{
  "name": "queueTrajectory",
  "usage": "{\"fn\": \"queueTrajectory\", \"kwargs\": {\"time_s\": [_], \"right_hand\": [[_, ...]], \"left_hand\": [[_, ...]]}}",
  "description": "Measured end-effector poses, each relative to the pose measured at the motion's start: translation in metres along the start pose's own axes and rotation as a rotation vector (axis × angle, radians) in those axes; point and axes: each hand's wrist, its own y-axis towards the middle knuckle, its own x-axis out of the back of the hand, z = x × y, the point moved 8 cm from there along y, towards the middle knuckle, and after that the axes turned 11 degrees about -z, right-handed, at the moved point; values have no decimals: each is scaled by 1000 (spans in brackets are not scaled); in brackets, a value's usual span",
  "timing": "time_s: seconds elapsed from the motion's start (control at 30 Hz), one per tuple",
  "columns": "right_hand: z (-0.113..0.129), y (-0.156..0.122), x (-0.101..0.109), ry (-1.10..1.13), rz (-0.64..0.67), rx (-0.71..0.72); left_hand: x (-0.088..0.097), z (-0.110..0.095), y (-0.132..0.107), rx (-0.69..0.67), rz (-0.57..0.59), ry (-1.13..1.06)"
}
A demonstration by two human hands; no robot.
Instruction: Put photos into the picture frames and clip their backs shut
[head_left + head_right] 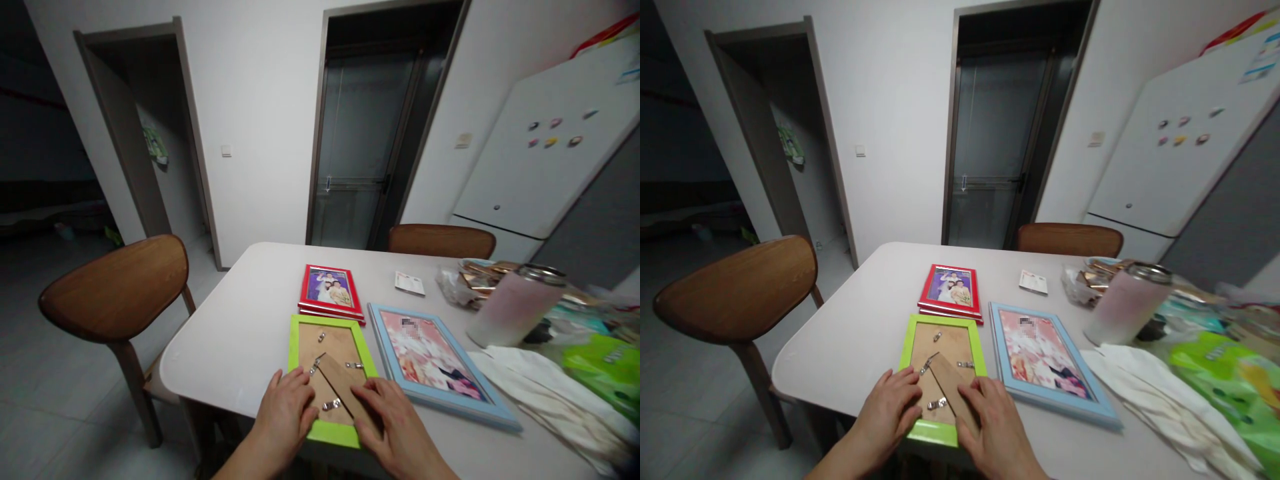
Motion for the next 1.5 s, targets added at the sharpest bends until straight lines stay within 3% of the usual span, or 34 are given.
{"fn": "queueTrajectory", "kwargs": {"time_s": [0.17,0.33,0.6,0.77,0.97,1.1,1.5], "right_hand": [[-11,22,5,-136,-45,-29],[-20,40,-1,-247,-22,-53],[-19,32,-4,-151,43,-7],[7,33,1,-215,1,76],[46,46,-28,-167,70,130],[49,50,-39,-137,67,148],[58,48,-41,-39,132,196]], "left_hand": [[-6,-7,-9,-81,18,-74],[-14,-1,-11,-96,24,-57],[-13,0,-12,-96,28,-44],[-12,-2,-14,-119,-23,-93],[-8,-3,-16,-125,-88,-167],[-6,-4,-17,-137,-94,-215],[-6,-3,-16,-154,-89,-243]]}}
